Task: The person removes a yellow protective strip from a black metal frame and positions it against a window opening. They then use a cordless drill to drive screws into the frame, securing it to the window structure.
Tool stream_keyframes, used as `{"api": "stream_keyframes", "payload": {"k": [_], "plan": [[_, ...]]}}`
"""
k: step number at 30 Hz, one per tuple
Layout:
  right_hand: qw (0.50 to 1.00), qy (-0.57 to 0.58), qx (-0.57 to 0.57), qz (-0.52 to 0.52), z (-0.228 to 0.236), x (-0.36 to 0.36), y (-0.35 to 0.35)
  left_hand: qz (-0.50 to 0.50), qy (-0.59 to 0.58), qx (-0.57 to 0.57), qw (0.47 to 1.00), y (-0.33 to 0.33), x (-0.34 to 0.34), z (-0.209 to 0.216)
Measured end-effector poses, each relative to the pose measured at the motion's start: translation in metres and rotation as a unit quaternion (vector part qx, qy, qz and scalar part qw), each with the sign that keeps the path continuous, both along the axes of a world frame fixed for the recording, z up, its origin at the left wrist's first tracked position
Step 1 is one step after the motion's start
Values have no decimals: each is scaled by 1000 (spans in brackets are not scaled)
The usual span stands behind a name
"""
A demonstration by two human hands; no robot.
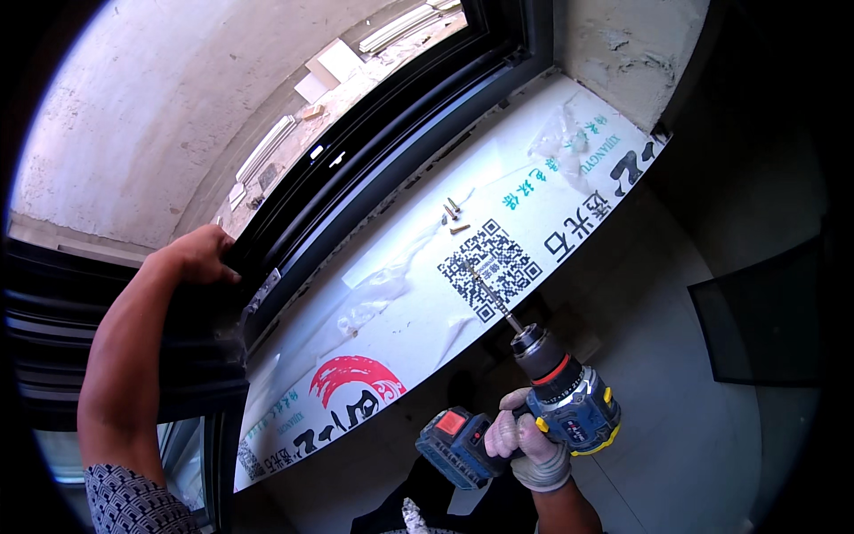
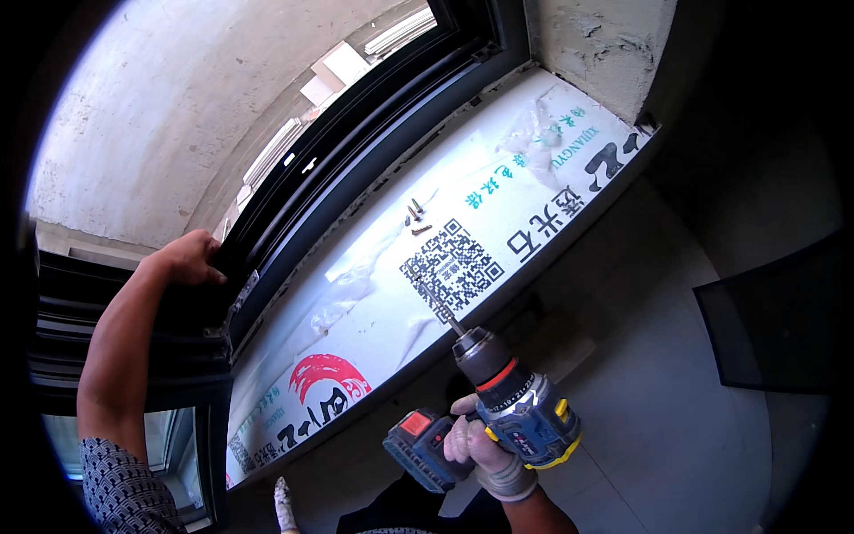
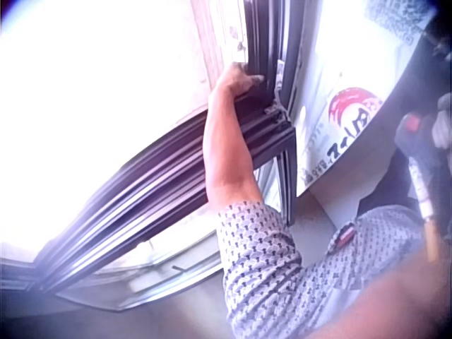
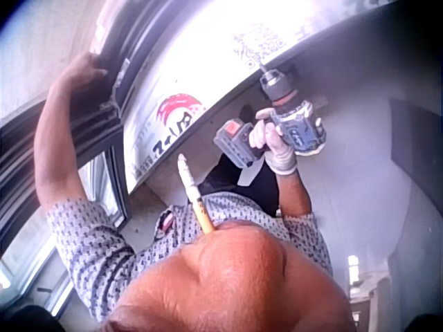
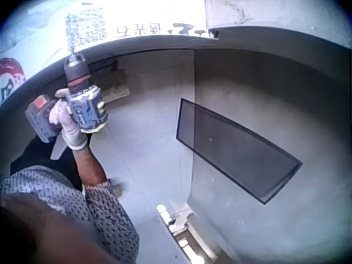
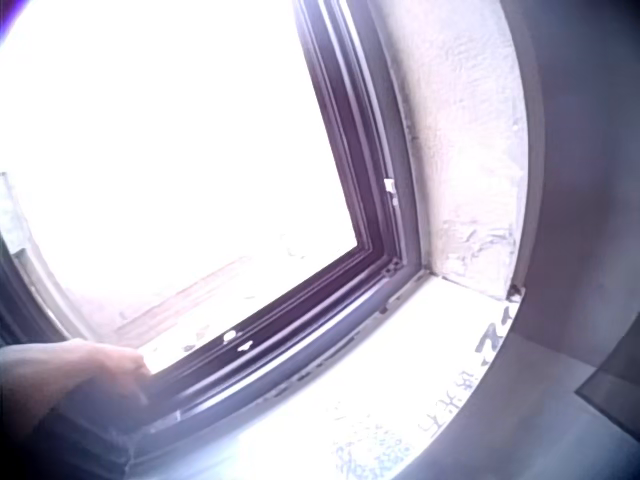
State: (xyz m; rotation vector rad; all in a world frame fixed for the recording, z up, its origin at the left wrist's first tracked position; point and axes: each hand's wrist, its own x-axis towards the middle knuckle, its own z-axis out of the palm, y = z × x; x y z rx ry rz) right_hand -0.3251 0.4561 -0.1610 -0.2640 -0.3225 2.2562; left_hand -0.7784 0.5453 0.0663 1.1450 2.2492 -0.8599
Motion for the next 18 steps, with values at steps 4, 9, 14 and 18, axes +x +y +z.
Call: {"api": "stream_keyframes", "payload": {"k": [4, 9, 14, 18], "plan": [[1000, 1, 2, 1, -2, 0, 2, 10, -23, 10, 1000, -1, -6, -4], [1000, 29, -1, -1, -2, -2, 2, 17, -37, 11, 999, -4, -7, -1], [1000, -23, -15, -8, 13, -2, 3, 7, 10, 14, 1000, -4, -2, -3], [1000, -7, -14, -6, 15, -4, 3, -27, -10, 25, 999, -1, -2, -1]]}}
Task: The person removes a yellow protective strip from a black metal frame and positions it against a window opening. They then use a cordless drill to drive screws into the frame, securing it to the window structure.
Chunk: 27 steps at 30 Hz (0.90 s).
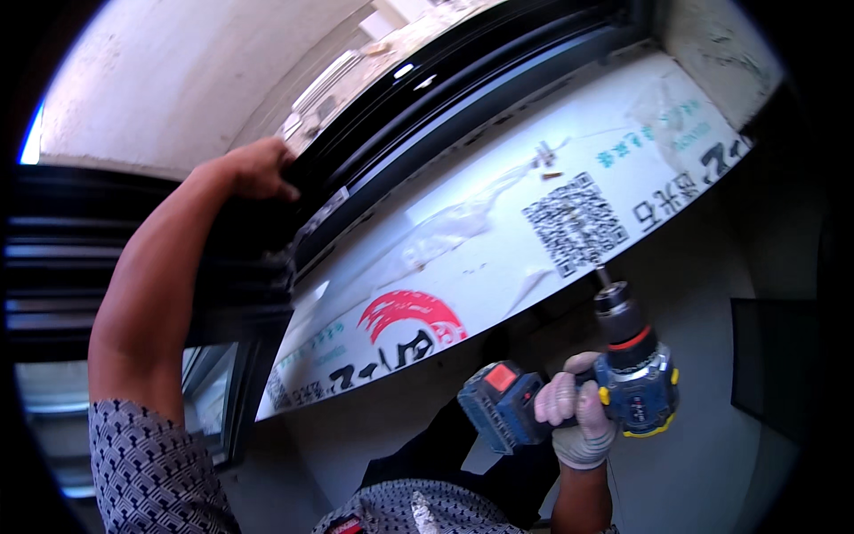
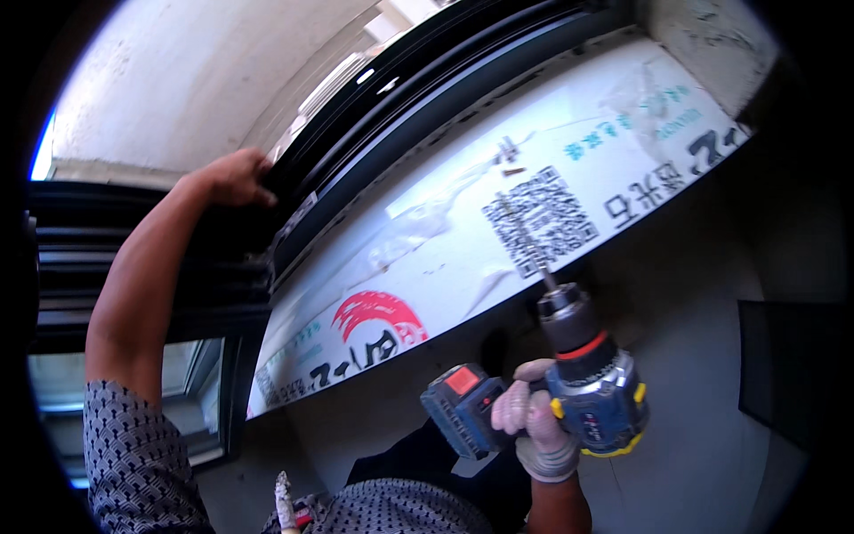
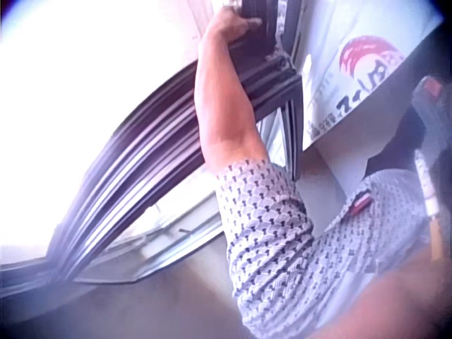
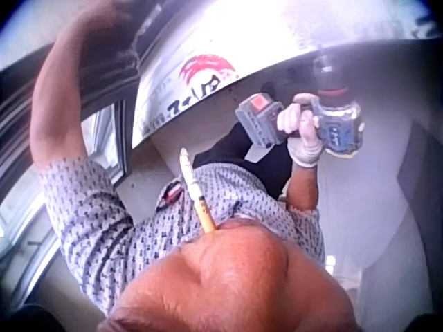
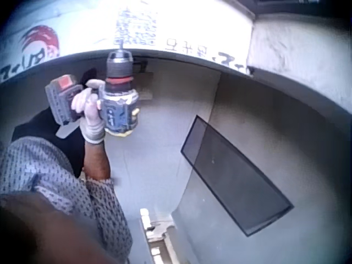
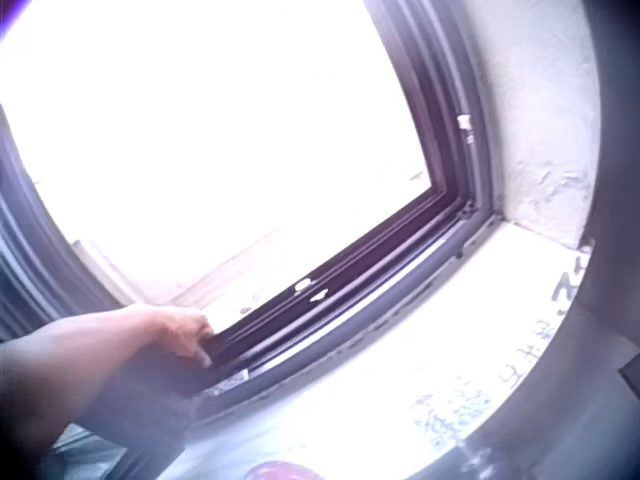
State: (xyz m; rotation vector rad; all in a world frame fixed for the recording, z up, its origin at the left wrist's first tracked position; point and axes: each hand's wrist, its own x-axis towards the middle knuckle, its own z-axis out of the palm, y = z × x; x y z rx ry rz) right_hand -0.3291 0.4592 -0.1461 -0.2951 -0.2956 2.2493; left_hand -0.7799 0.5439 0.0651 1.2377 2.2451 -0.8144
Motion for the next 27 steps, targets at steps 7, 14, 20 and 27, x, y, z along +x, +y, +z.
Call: {"api": "stream_keyframes", "payload": {"k": [7, 14, 20, 27], "plan": [[999, -14, 32, 1, 20, -17, 1, -4, -35, -5, 999, -10, -28, -9], [998, 25, -5, 60, 47, -46, 0, -42, -23, 28, 998, -13, -31, -12], [994, 53, -45, 85, 77, -91, -8, -32, -19, -4, 999, -13, -38, -16], [981, 20, -144, 127, 93, -144, -13, -48, -29, -9, 998, -11, -37, -14]]}}
